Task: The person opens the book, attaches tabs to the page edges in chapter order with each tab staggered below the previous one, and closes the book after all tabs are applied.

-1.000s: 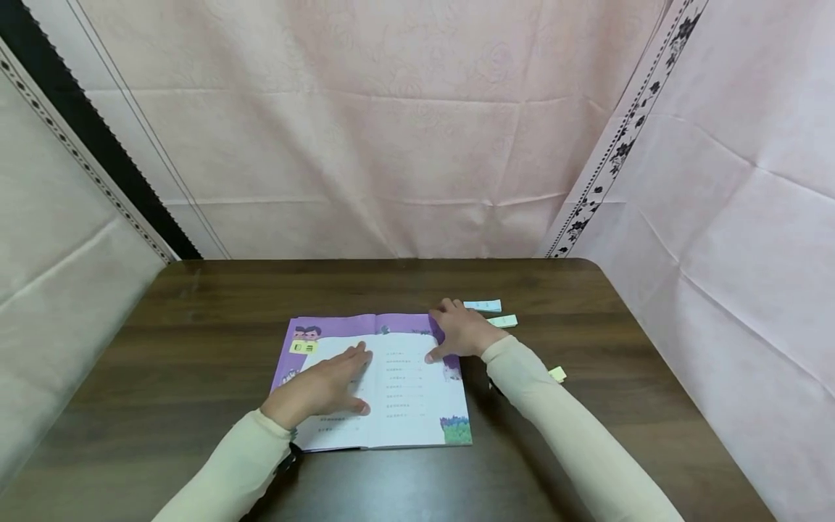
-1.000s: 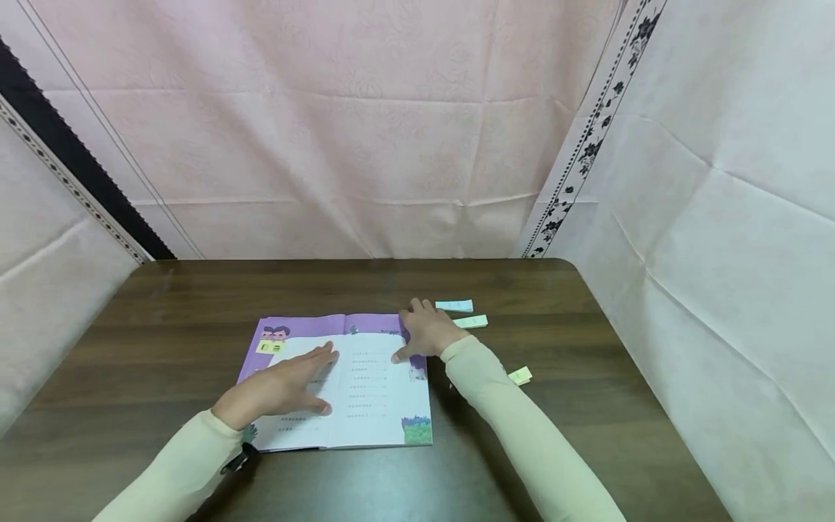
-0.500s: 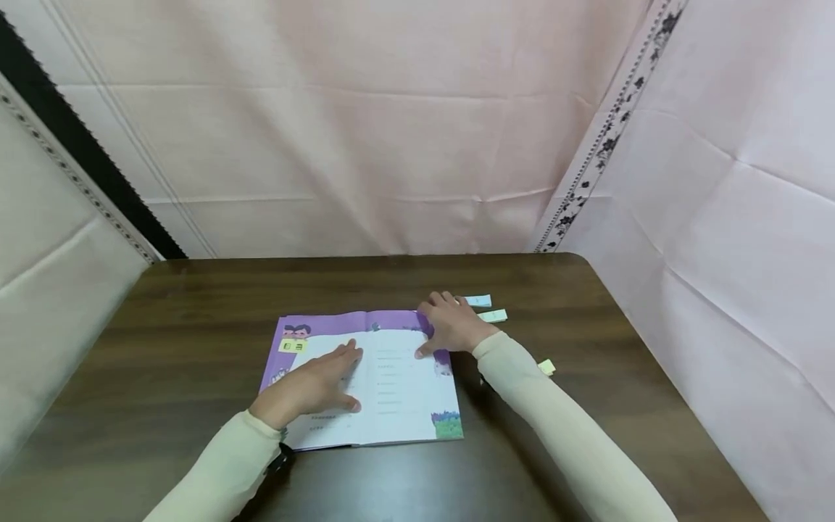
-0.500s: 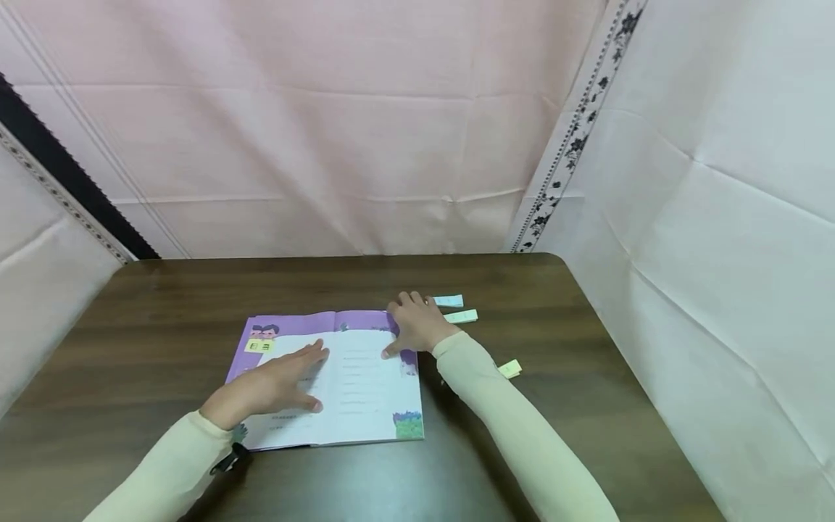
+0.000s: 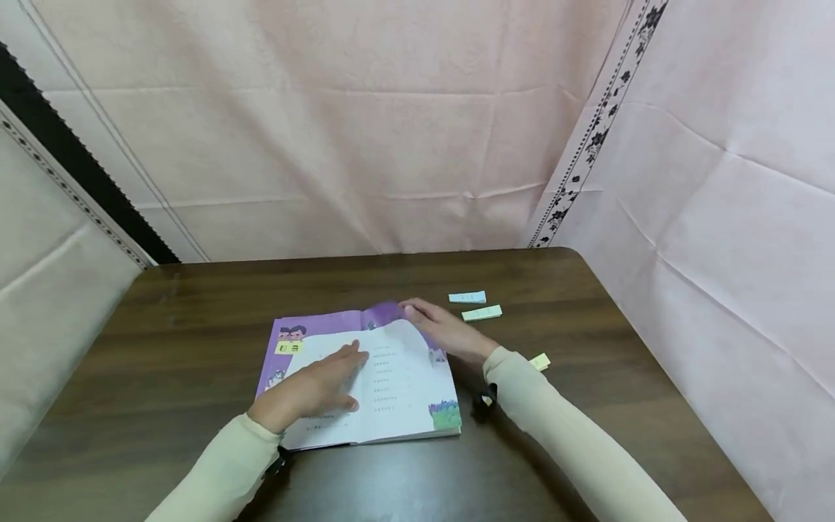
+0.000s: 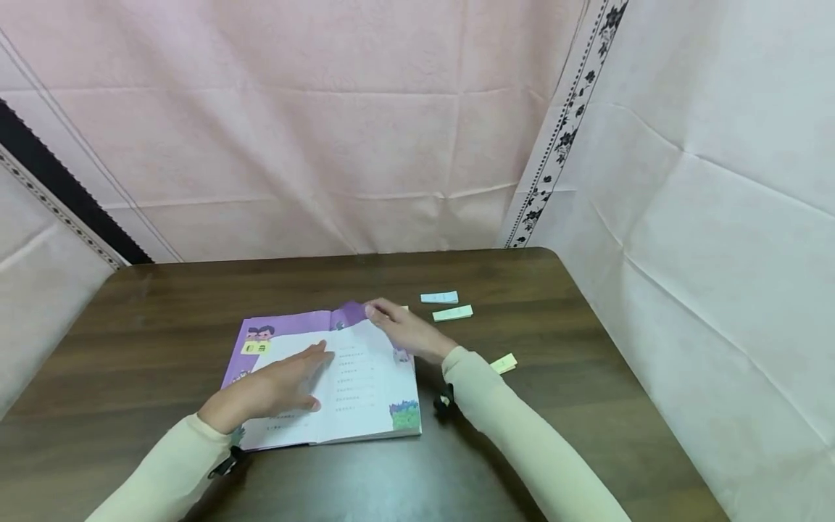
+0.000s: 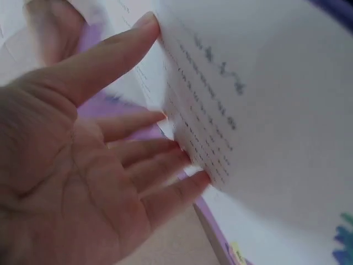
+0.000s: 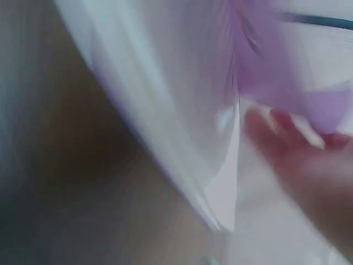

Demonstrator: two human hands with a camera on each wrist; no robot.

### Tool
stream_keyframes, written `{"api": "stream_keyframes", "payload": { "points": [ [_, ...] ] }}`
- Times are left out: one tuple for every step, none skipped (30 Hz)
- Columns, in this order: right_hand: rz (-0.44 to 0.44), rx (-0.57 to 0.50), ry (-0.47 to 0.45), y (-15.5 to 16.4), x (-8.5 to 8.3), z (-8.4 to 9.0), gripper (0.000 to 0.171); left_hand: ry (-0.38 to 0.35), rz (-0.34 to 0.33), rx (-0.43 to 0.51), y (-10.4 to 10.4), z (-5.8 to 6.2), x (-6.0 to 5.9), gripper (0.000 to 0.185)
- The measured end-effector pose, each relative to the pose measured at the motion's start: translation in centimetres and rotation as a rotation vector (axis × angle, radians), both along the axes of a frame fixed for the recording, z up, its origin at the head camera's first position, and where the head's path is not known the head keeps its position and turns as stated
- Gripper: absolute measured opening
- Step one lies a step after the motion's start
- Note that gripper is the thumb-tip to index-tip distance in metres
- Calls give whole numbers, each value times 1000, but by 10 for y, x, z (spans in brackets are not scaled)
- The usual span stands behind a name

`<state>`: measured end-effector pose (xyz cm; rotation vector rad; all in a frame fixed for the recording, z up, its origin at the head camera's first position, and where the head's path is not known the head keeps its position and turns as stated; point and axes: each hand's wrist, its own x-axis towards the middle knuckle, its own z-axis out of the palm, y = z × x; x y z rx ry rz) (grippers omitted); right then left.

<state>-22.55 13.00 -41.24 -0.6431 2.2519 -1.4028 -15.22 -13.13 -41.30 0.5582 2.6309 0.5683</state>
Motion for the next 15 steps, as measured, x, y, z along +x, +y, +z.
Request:
{"api": "stream_keyframes", "payload": {
  "points": [
    [49,-55,-86,-2,6,0,64,1,-32,17,-1,-1,0,86],
    [92,-88,-157,-3,13,-1,68,4,-66,33,-2,-1,0,84],
    [135,-110,-205,-4,20,-3,69,5,-94,56,-2,-2,-1,82],
    [172,-111,-233,-4,26,-6,71,-1,-108,91,-3,-3,-1,79],
    [204,-89,-223,-5,32,-8,71,-12,-106,137,-4,-4,-2,75],
    [234,-62,-207,-6,38,-10,73,-31,-83,194,-5,-5,-2,71],
    [253,-20,-184,-7,42,-12,75,-51,-50,250,-6,-6,-2,68],
    [279,21,-153,-9,46,-14,78,-78,-9,311,-7,-6,-3,68],
    [307,62,-119,-12,50,-15,81,-115,38,385,-9,-6,-3,69],
    [329,108,-85,-15,53,-16,84,-147,82,455,-11,-5,-4,72],
    [357,151,-50,-18,54,-16,85,-190,137,517,-14,-3,-4,79],
    [385,192,-16,-21,57,-16,86,-232,181,586,-16,-1,-4,83],
    [410,232,16,-24,59,-16,87,-269,218,648,-19,2,-5,87],
    [431,261,44,-27,60,-16,86,-302,254,704,-23,5,-5,91],
    [444,288,69,-29,62,-15,84,-333,287,749,-27,8,-6,94]
  ]
}}
